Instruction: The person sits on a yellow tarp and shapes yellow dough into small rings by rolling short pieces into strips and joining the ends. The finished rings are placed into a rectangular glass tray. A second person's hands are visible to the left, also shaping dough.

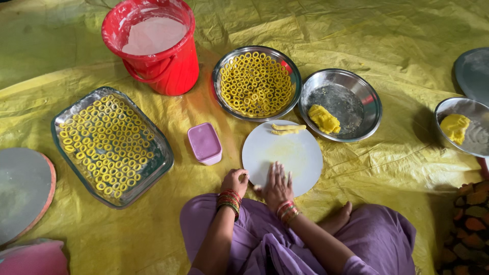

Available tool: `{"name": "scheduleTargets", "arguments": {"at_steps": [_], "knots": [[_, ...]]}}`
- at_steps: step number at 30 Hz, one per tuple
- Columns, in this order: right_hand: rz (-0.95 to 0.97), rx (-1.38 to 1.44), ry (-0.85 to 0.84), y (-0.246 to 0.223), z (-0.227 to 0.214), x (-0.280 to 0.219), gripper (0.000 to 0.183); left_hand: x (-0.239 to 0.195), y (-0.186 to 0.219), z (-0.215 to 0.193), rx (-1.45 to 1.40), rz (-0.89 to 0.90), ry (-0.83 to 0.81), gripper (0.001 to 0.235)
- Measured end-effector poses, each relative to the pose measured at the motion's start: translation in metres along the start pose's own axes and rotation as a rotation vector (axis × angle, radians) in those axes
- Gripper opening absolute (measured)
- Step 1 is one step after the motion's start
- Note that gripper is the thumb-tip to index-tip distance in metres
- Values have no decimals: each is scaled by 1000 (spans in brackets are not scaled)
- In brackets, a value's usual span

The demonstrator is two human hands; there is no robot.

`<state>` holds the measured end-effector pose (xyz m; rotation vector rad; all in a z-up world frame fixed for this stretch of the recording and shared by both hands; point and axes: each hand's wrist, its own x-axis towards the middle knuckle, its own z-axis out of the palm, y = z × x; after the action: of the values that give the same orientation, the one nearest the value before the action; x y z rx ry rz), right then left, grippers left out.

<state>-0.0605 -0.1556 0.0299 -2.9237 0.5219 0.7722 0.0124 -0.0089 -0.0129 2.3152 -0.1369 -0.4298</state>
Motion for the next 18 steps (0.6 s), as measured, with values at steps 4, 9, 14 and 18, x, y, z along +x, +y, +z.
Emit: {"name": "scheduleTargets", "arguments": {"at_steps": [4,9,14,18], "knots": [[-151,59,271,3,25,-15,98,2,-5,4,-10,7,6,17],[-182,51,218,8,19,8,99,3,-7,6,0,9,2,17],[56,155,251,16,-4,41,98,2,-9,6,-11,28,18,17],[-15,47,187,5,6,29,99,4,-7,5,-13,67,27,17]]}}
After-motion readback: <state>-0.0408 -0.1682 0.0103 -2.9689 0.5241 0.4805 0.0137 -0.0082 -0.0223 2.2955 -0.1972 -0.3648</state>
